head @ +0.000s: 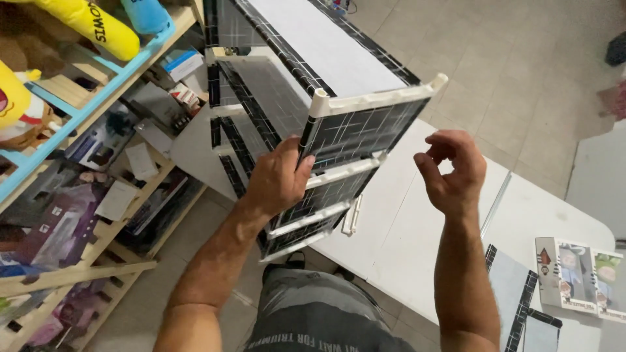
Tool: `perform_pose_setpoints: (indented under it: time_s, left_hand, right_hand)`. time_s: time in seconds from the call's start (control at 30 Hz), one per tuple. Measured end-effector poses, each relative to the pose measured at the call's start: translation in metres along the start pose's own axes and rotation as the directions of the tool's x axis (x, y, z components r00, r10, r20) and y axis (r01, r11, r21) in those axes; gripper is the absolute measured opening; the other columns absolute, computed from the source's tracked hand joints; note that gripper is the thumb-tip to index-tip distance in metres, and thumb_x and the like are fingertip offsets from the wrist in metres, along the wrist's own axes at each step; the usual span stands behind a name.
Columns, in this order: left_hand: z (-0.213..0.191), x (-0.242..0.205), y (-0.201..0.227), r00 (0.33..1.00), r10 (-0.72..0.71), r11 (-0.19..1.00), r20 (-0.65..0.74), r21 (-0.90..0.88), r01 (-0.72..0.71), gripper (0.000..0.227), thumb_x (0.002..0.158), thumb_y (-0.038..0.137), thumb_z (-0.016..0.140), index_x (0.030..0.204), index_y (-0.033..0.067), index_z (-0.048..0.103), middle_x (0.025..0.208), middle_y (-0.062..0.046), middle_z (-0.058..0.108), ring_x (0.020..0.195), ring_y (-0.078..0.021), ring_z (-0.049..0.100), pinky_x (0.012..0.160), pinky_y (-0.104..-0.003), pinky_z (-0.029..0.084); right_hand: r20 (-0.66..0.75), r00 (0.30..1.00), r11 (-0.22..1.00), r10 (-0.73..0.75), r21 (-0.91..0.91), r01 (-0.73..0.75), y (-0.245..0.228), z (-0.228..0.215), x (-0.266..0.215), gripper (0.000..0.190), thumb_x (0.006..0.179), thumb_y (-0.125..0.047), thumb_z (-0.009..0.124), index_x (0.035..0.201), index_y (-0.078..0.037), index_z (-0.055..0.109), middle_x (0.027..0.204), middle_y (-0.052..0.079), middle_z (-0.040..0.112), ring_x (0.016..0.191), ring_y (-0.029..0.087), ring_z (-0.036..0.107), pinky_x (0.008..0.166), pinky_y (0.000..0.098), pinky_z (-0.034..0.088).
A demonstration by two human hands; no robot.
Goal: The person assembles a multi-tiered storage unit by inserting white plastic connectors into the corners of black patterned panels. They then slide metal rods through the connectors to secure the panels together, forming a vertical shelving structure on a white table.
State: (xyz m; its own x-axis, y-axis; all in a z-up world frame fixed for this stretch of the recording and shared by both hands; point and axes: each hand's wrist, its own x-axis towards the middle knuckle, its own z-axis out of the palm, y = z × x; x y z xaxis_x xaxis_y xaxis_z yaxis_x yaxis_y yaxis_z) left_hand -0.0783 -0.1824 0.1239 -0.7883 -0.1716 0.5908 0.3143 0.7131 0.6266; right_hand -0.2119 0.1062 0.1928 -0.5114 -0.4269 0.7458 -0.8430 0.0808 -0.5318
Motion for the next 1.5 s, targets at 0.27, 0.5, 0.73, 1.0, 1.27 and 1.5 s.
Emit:
perform_pose_setpoints:
  time_s: [0.27,0.5,0.73,1.0,1.27,1.5]
  left_hand:
    - [-0.077,0.054,0.02,0.857,0.077,0.993,0.51,-0.116,-0.021,0.038,0.104,0.044,0.048,0.11,0.0073,0.049,0.081,-0.004,0.051,0.058,-0.0151,0.05,0.047,-0.03,0.052]
    - [-0.068,0.067,0.038,0.585,0.496,0.868,0.642,-0.376,-0.323,0.008,0.102,0.018,0.049,0.101,0.0115,0.053,0.081,-0.001,0.055,0.053,-0.0146,0.052,0.042,-0.028,0.047]
    - [-0.053,0.074,0.065,0.488,0.6,0.796,0.633,-0.411,-0.445,0.011,0.099,0.02,0.05,0.09,0.0138,0.055,0.071,0.0,0.055,0.051,-0.0173,0.049,0.045,-0.034,0.044]
    - [-0.054,0.063,0.154,0.741,0.587,0.795,0.326,-0.405,-0.452,0.061,0.094,0.066,0.045,0.07,0.0105,0.042,0.059,-0.002,0.043,0.047,-0.0193,0.044,0.045,-0.037,0.037]
    - [-0.048,0.055,0.165,0.661,0.741,0.649,0.118,-0.379,-0.66,0.056,0.1,0.051,0.055,0.065,0.011,0.039,0.058,-0.003,0.038,0.045,-0.0221,0.038,0.043,-0.039,0.032]
    - [-0.041,0.054,0.164,0.633,0.77,0.609,0.079,-0.389,-0.692,0.057,0.102,0.051,0.056,0.065,0.0121,0.038,0.058,-0.002,0.04,0.046,-0.0179,0.04,0.043,-0.036,0.031]
  right_hand:
    - [-0.088,0.994,0.98,-0.062,-0.195,0.044,-0.035,-0.062,-0.014,0.012,0.098,0.011,0.072,0.101,0.007,0.061,0.085,0.017,0.067,0.068,0.021,0.06,0.059,0.0281,0.047]
    - [0.229,0.957,0.967,-0.179,-0.137,0.214,-0.094,-0.057,0.014,0.016,0.095,-0.012,0.069,0.101,0.001,0.062,0.091,0.017,0.068,0.081,0.028,0.067,0.073,0.0365,0.054]
    - [0.609,0.763,0.976,-0.219,0.15,0.161,-0.126,-0.029,0.029,0.029,0.108,-0.021,0.045,0.119,0.003,0.055,0.108,0.018,0.064,0.097,0.035,0.064,0.103,0.057,0.052]
    - [0.563,0.723,0.914,-0.401,0.2,0.352,-0.137,-0.011,0.047,0.016,0.103,-0.006,0.05,0.095,0.002,0.06,0.077,0.009,0.057,0.063,0.024,0.053,0.054,0.038,0.043]
    - [0.621,0.605,0.864,-0.499,0.298,0.406,-0.158,-0.023,0.062,0.029,0.105,-0.008,0.035,0.08,-0.004,0.048,0.07,0.007,0.042,0.057,0.027,0.041,0.051,0.0408,0.036]
    - [0.651,0.586,0.874,-0.482,0.308,0.377,-0.152,-0.026,0.054,0.028,0.105,-0.005,0.036,0.078,-0.006,0.046,0.07,0.006,0.042,0.058,0.026,0.04,0.051,0.0398,0.035]
